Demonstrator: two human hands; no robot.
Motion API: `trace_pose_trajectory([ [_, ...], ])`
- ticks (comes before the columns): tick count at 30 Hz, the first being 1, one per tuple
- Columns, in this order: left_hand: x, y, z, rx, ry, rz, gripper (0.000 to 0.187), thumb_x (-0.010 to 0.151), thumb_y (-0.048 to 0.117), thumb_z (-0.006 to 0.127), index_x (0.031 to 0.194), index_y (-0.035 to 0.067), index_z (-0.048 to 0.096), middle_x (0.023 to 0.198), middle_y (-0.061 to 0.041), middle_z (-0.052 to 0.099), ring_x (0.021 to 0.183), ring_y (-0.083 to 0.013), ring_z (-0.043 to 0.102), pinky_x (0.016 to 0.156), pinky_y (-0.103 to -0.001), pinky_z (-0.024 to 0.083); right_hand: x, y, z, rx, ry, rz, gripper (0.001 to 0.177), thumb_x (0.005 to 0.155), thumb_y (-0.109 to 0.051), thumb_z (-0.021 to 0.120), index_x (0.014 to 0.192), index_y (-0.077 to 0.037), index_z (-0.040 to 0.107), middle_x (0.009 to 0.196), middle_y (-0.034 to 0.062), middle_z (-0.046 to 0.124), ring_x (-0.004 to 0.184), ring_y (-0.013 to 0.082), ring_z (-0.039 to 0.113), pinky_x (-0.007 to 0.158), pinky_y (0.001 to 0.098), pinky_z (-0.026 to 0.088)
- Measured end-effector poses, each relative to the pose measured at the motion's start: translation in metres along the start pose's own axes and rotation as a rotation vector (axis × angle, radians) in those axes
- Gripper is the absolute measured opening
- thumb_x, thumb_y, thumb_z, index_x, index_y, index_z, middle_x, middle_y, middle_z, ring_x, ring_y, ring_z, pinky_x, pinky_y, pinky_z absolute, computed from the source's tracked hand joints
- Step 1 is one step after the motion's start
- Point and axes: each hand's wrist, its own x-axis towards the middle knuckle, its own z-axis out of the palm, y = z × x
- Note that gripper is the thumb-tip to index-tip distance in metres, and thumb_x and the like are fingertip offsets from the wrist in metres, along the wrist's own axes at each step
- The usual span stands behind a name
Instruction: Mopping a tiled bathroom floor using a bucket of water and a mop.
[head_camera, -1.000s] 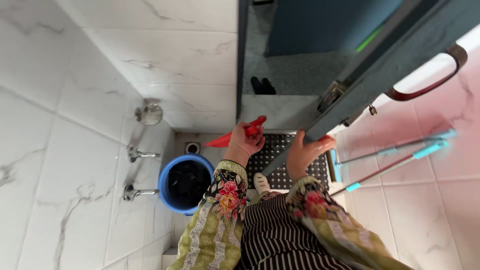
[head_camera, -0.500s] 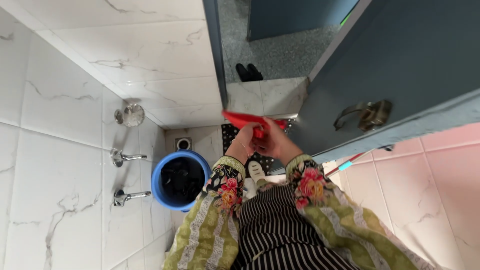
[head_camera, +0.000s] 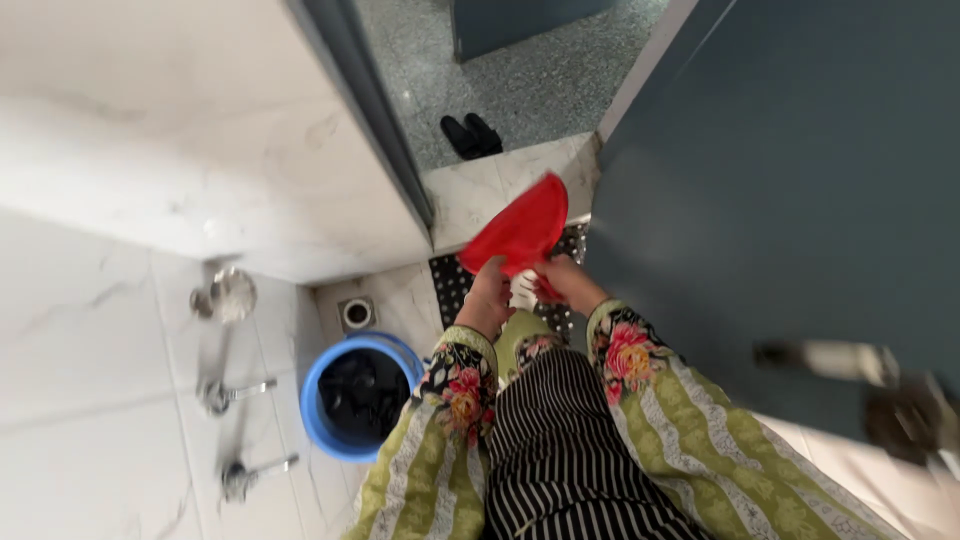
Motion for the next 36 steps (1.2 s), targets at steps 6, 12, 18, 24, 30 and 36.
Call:
trace_pose_trajectory([
  [6,0.065,0.063,0.032,-0.015,0.024,-0.010,0.029,0.091,0.046,0.054,0.102,0.020,0.058,0.093,0.002,0.047,0.088,-0.0192,0.048,0.094,-0.050,0.035,0.015,-0.048,-0.036,-0.733,0.159,-0.333,0.033,0.099,-0.014,0.063,0.105,0.019,0.063,0.059,0.0257,0.062,0.038,0.0355,0.062,0.037,0.0504,0.057],
  [12,0.125,0.122,0.066,-0.049,0.087,-0.111,0.033,0.088,0.044,0.058,0.106,0.017,0.065,0.104,-0.003,0.059,0.104,-0.0258,0.057,0.106,-0.061,0.034,0.197,0.030,-0.121,-1.237,0.065,0.029,0.044,0.103,-0.041,0.051,0.123,-0.002,0.054,0.095,0.0169,0.069,0.082,0.0303,0.074,0.065,0.0415,0.060],
  [18,0.207,0.156,0.085,-0.111,0.023,-0.138,0.023,0.087,0.039,0.057,0.081,0.018,0.065,0.078,0.001,0.061,0.077,-0.0187,0.058,0.078,-0.043,0.052,0.238,-0.004,-0.129,-0.039,0.038,0.368,0.043,0.102,-0.035,0.058,0.119,0.003,0.048,0.075,0.0137,0.057,0.053,0.0152,0.055,0.039,0.0169,0.039],
  [24,0.224,0.189,0.093,0.006,0.060,-0.164,0.025,0.089,0.045,0.054,0.084,0.021,0.061,0.083,0.004,0.061,0.081,-0.0166,0.058,0.083,-0.042,0.044,0.160,-0.147,-0.071,-1.606,0.005,-0.339,0.022,0.100,-0.017,0.049,0.106,0.000,0.061,0.084,0.0172,0.072,0.076,0.0276,0.075,0.060,0.0393,0.060],
  [30,0.203,0.237,0.102,0.060,0.070,-0.161,0.023,0.089,0.045,0.053,0.083,0.024,0.059,0.088,0.003,0.061,0.094,-0.0187,0.061,0.092,-0.045,0.040,0.200,-0.136,-0.052,-0.275,0.041,0.272,0.043,0.100,-0.035,0.053,0.085,0.004,0.062,0.065,0.0174,0.060,0.044,0.0175,0.056,0.032,0.0219,0.038],
  [36,0.235,0.259,0.099,0.049,0.128,-0.237,0.022,0.088,0.039,0.057,0.077,0.021,0.062,0.078,0.002,0.062,0.076,-0.0170,0.062,0.066,-0.039,0.054,0.230,-0.100,-0.034,-1.917,0.013,-0.395,0.019,0.093,-0.020,0.059,0.097,-0.003,0.065,0.060,0.0060,0.064,0.055,0.0213,0.067,0.051,0.0420,0.054],
])
